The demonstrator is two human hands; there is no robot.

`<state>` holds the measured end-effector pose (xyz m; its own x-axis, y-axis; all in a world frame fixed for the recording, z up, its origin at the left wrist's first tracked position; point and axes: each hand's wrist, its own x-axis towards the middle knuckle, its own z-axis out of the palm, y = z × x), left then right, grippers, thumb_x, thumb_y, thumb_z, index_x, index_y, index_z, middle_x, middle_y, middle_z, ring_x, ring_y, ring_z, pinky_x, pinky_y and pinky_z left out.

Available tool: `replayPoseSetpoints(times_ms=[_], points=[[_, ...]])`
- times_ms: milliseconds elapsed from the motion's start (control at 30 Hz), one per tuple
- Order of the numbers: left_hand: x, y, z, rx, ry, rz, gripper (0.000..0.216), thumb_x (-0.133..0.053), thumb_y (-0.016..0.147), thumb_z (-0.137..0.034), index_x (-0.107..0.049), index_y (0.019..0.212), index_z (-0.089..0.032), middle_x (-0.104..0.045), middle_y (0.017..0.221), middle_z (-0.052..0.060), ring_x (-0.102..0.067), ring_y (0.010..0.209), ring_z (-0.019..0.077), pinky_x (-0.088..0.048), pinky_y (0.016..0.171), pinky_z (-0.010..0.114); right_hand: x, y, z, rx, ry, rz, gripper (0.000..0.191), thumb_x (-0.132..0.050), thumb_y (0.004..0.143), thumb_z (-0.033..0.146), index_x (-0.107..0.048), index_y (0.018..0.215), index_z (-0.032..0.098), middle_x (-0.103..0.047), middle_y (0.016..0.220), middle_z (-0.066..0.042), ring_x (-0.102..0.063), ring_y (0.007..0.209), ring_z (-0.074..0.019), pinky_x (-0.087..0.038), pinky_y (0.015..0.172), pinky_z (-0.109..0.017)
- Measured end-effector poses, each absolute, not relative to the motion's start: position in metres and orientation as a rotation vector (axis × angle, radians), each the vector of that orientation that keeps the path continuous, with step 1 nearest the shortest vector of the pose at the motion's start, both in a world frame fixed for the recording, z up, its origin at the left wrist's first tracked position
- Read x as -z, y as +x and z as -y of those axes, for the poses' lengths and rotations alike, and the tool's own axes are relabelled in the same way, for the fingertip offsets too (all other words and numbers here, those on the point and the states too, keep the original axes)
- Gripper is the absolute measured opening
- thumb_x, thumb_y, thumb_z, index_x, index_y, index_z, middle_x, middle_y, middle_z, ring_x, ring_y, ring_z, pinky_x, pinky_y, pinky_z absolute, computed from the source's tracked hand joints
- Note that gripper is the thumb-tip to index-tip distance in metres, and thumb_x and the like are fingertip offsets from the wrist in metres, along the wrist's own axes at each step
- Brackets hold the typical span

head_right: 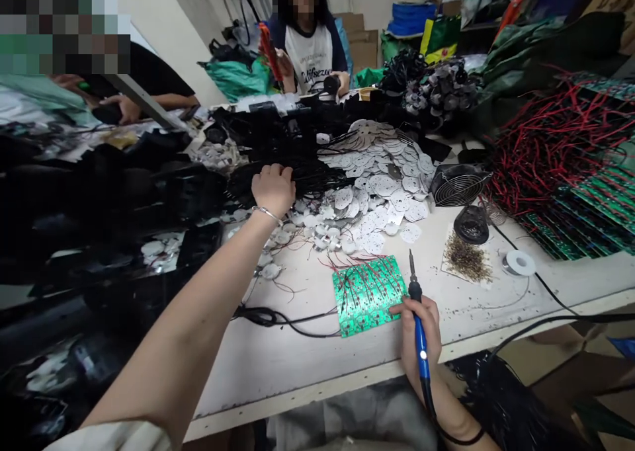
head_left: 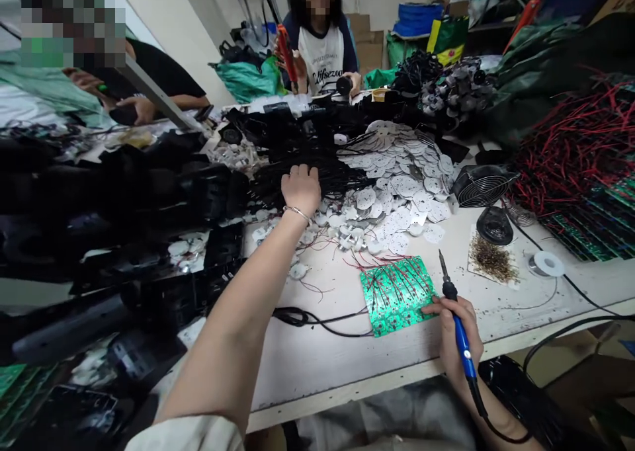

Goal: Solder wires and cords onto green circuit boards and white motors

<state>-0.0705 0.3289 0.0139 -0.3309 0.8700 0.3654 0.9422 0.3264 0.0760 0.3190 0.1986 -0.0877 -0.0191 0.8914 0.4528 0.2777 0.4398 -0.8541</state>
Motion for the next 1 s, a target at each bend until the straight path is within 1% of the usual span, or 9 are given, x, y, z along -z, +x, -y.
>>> replayPoseSetpoints(times_ms=[100, 233, 300, 400, 533, 667, 767, 867, 1000], points=[[-0.017, -0.078, -0.337, 0.406, -1.657, 2.277, 0.027, -0.058, 0.092, -0.037, -0.061, 0.106, -0.013, -0.062, 0.108, 0.006, -0.060, 0.101, 0.0193, -0.051, 0.091, 0.043, 0.089, 0.317, -0.198, -0.664, -1.087, 1.542, 0.013, -0.053, 0.092, 0.028, -0.061, 0.101, 0.024, -0.072, 0.074, -0.001, -0.061, 0.092, -0.0235, -0.039, 0.088, -0.043], [-0.031, -0.087, -0.315, 0.513, -1.623, 2.188, 0.019, -0.050, 0.094, -0.027, -0.061, 0.096, -0.011, -0.062, 0.107, 0.011, -0.058, 0.104, 0.0226, -0.049, 0.091, 0.042, 0.088, 0.315, -0.197, -0.691, -1.116, 1.509, 0.011, -0.054, 0.092, 0.028, -0.061, 0.098, 0.024, -0.072, 0.076, -0.002, -0.062, 0.094, -0.0229, -0.040, 0.089, -0.042], [-0.040, -0.088, -0.284, 0.593, -1.580, 2.156, 0.020, -0.044, 0.094, -0.023, -0.058, 0.102, -0.012, -0.060, 0.115, 0.014, -0.057, 0.107, 0.0240, -0.048, 0.092, 0.039, 0.086, 0.315, -0.197, -0.719, -1.092, 1.471, 0.010, -0.052, 0.092, 0.028, -0.060, 0.098, 0.023, -0.073, 0.076, -0.002, -0.063, 0.094, -0.0227, -0.040, 0.090, -0.043], [-0.049, -0.083, -0.220, 0.674, -1.675, 2.035, 0.022, -0.042, 0.094, -0.025, -0.054, 0.111, -0.019, -0.064, 0.107, 0.008, -0.060, 0.099, 0.0215, -0.050, 0.086, 0.035, 0.080, 0.315, -0.198, -0.725, -1.044, 1.465, 0.011, -0.050, 0.093, 0.027, -0.058, 0.099, 0.023, -0.073, 0.074, -0.001, -0.065, 0.094, -0.0227, -0.038, 0.093, -0.045], [-0.039, -0.067, -0.146, 0.319, -1.999, 1.799, 0.025, -0.043, 0.092, -0.019, -0.057, 0.112, -0.024, -0.067, 0.109, 0.004, -0.062, 0.097, 0.0219, -0.050, 0.087, 0.038, 0.070, 0.316, -0.199, -0.707, -1.055, 1.488, 0.009, -0.052, 0.092, 0.028, -0.056, 0.097, 0.022, -0.073, 0.071, -0.001, -0.066, 0.090, -0.0229, -0.039, 0.095, -0.048], [-0.003, -0.058, -0.108, 0.035, -2.305, 1.956, 0.028, -0.040, 0.094, -0.021, -0.061, 0.113, -0.024, -0.069, 0.108, 0.008, -0.064, 0.099, 0.0239, -0.051, 0.086, 0.040, 0.064, 0.316, -0.201, -0.724, -1.088, 1.474, 0.011, -0.050, 0.092, 0.031, -0.056, 0.096, 0.022, -0.071, 0.068, -0.002, -0.065, 0.090, -0.0228, -0.044, 0.092, -0.049], [0.009, -0.048, -0.099, 0.053, -2.314, 2.203, 0.032, -0.038, 0.095, -0.027, -0.058, 0.120, -0.020, -0.065, 0.116, 0.013, -0.061, 0.108, 0.0275, -0.049, 0.093, 0.045, 0.062, 0.316, -0.201, -0.703, -1.081, 1.487, 0.011, -0.050, 0.092, 0.032, -0.055, 0.096, 0.022, -0.069, 0.069, -0.001, -0.065, 0.087, -0.0215, -0.046, 0.091, -0.048], [0.002, -0.018, -0.111, 0.350, -2.291, 2.299, 0.036, -0.045, 0.094, -0.033, -0.054, 0.125, -0.018, -0.061, 0.122, 0.013, -0.057, 0.114, 0.0264, -0.047, 0.099, 0.043, 0.062, 0.316, -0.201, -0.706, -1.059, 1.515, 0.010, -0.051, 0.092, 0.029, -0.056, 0.098, 0.022, -0.068, 0.070, -0.001, -0.063, 0.089, -0.0210, -0.046, 0.089, -0.045], [0.003, 0.040, -0.161, 0.491, -2.259, 2.260, 0.032, -0.047, 0.094, -0.037, -0.063, 0.114, -0.016, -0.065, 0.109, 0.010, -0.060, 0.100, 0.0238, -0.048, 0.090, 0.040, 0.064, 0.317, -0.200, -0.696, -1.083, 1.522, 0.014, -0.051, 0.093, 0.028, -0.058, 0.102, 0.020, -0.069, 0.071, -0.003, -0.059, 0.098, -0.0226, -0.048, 0.086, -0.044]])
